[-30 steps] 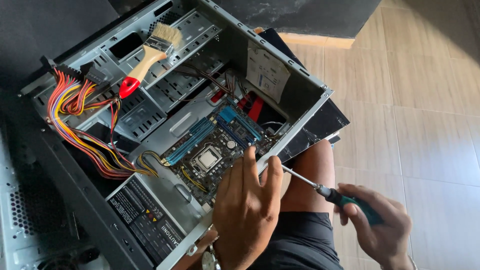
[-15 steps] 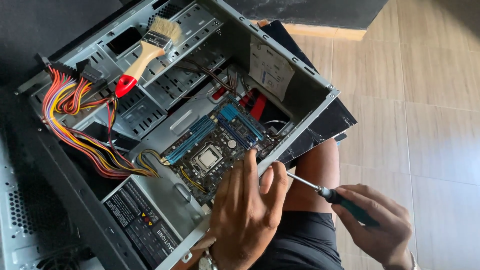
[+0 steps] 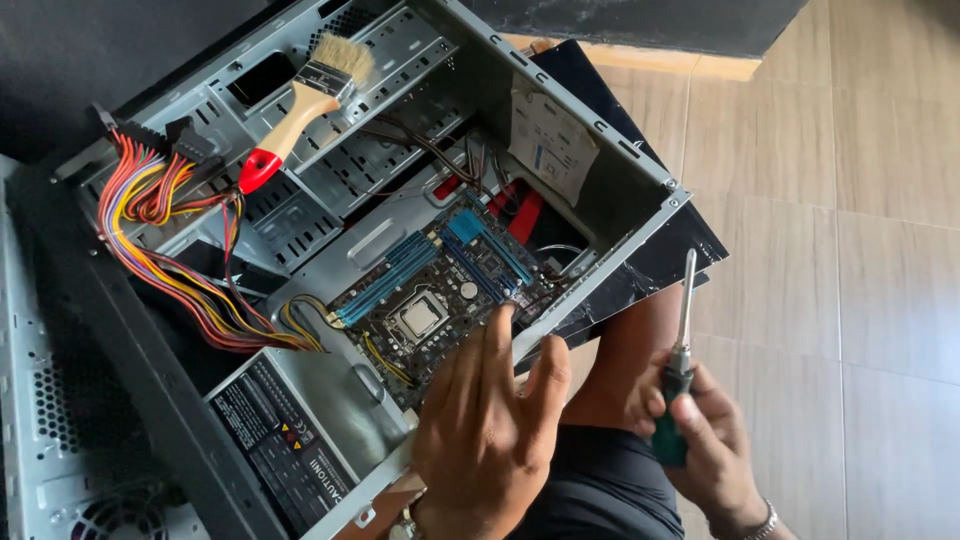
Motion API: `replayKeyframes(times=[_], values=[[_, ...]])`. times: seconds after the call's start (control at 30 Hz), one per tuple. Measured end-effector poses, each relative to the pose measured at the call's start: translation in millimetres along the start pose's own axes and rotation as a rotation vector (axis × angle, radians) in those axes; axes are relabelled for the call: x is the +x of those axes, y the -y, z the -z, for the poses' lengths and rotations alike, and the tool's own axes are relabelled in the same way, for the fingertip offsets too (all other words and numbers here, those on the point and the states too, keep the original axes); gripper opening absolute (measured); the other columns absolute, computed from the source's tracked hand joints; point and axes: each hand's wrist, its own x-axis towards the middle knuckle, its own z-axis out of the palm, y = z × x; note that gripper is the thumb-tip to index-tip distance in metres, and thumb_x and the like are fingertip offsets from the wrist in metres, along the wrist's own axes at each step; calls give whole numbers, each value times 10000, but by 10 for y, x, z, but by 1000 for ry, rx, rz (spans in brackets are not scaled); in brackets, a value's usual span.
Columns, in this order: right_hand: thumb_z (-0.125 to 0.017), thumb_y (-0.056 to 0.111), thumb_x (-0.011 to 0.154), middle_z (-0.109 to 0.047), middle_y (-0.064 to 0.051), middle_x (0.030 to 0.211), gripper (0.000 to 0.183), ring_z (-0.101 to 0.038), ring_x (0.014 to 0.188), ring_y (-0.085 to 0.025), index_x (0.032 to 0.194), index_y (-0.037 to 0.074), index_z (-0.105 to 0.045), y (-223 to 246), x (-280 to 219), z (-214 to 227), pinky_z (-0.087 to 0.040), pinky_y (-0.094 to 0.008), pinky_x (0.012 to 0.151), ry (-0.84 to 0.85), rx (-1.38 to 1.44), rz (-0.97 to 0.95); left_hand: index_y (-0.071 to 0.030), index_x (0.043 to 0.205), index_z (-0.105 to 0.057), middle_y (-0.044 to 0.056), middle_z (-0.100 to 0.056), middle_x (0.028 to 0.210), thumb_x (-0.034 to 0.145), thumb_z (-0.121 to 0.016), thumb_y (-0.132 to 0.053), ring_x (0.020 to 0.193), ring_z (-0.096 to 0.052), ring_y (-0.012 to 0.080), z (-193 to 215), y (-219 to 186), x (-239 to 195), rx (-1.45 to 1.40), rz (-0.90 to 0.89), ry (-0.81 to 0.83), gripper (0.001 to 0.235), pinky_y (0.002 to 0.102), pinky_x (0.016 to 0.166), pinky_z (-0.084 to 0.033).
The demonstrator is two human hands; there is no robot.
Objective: The person uses a screwdriver to remove screws from a computer fan attached to the motherboard. After detaching the fan, they use a paintbrush to clean dust from the fan blades and the surrounding area inside the computer case.
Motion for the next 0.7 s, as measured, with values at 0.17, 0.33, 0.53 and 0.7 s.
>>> replayKeyframes(times=[0.17, 0.33, 0.53, 0.7], values=[[-612, 93, 1008, -508, -169, 849, 145, -516, 453, -166, 1013, 60, -471, -21, 194, -508, -444, -236, 427, 216, -150, 92, -168, 1200, -534, 266, -695, 1260, 1001, -705, -144, 1051, -745, 392, -67, 44, -175, -126, -6, 19, 262, 450, 847, -612], [-692, 106, 956, -649, -206, 883, 227, -548, 495, -161, 1033, 33, -491, 41, 399, -821, -513, -247, 454, 221, -233, 92, -68, 934, -600, 304, -657, 1213, 970, -666, -15, 990, -727, 409, 122, 56, 60, -274, -15, 49, 91, 460, 764, -601], [-765, 69, 894, -720, -203, 885, 265, -595, 496, -176, 997, 24, -525, 12, 514, -691, -545, -253, 427, 282, -157, -99, -103, 987, -688, 252, -634, 1267, 985, -655, -84, 1042, -712, 367, 177, 44, 57, -251, -17, 95, 38, 450, 812, -575], [-798, -12, 856, -738, -207, 911, 270, -601, 558, -176, 972, 40, -559, -24, 488, -501, -547, -246, 434, 289, -27, -242, -154, 875, -608, 234, -626, 1356, 814, -909, -261, 1122, -707, 361, 160, 27, 8, -184, -37, 199, 325, 456, 861, -585]])
